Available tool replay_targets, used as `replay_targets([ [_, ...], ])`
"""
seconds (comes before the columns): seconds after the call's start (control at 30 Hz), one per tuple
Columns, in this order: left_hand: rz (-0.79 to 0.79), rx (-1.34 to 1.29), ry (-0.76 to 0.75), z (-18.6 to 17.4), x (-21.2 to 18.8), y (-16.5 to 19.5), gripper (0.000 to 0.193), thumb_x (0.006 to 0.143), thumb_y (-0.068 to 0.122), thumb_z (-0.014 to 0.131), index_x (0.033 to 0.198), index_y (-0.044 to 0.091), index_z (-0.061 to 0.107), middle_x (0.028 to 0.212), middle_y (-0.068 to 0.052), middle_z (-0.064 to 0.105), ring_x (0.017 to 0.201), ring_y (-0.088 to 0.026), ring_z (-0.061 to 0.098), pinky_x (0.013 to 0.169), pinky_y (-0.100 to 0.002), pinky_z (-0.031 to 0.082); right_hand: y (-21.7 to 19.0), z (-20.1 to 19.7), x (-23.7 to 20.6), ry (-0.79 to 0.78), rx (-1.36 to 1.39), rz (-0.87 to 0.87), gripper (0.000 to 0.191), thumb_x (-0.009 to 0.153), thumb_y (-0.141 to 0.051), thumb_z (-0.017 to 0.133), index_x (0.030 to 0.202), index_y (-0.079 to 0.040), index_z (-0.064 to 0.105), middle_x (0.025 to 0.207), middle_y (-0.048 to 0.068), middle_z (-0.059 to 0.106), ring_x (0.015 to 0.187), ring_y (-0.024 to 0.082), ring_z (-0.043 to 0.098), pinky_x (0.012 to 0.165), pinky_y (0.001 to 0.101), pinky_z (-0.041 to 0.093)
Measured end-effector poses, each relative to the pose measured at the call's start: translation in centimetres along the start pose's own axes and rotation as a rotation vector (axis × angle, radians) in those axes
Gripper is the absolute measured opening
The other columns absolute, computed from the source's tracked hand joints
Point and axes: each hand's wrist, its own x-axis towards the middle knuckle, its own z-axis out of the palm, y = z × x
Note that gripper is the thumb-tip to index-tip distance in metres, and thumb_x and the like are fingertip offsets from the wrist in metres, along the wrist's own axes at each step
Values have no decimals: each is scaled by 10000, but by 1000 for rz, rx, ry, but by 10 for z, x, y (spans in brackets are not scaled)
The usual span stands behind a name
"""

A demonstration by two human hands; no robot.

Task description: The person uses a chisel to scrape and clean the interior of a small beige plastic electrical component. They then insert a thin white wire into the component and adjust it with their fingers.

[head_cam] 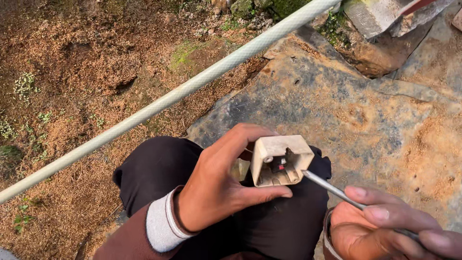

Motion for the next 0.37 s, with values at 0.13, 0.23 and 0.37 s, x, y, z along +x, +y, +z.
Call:
replay_targets([
  [0.13,52,11,23,8,-5,-9,832,812,285,939,1433,76,426,1408,-148,636,1209,-270,757,1012,-354,633,-29,-14,17,-429,-463,154,144,1044,-171,519,1147,-88,462,982,27,735,850,127,771,773,259,534],
  [0.23,147,87,-60,10,-2,-13,698,898,271,929,1359,123,427,1380,-160,637,1209,-297,731,968,-307,634,-34,-14,-1,-449,-591,204,131,1048,-120,563,1133,-129,464,1065,-98,733,956,35,749,834,90,453],
  [0.37,256,231,-93,12,4,-13,692,847,251,913,1337,158,434,1427,-193,616,1332,-377,664,1072,-409,586,-34,-98,47,-988,-173,1059,365,939,-81,503,1298,-145,525,1353,-23,672,1233,-43,566,1044,176,437],
])
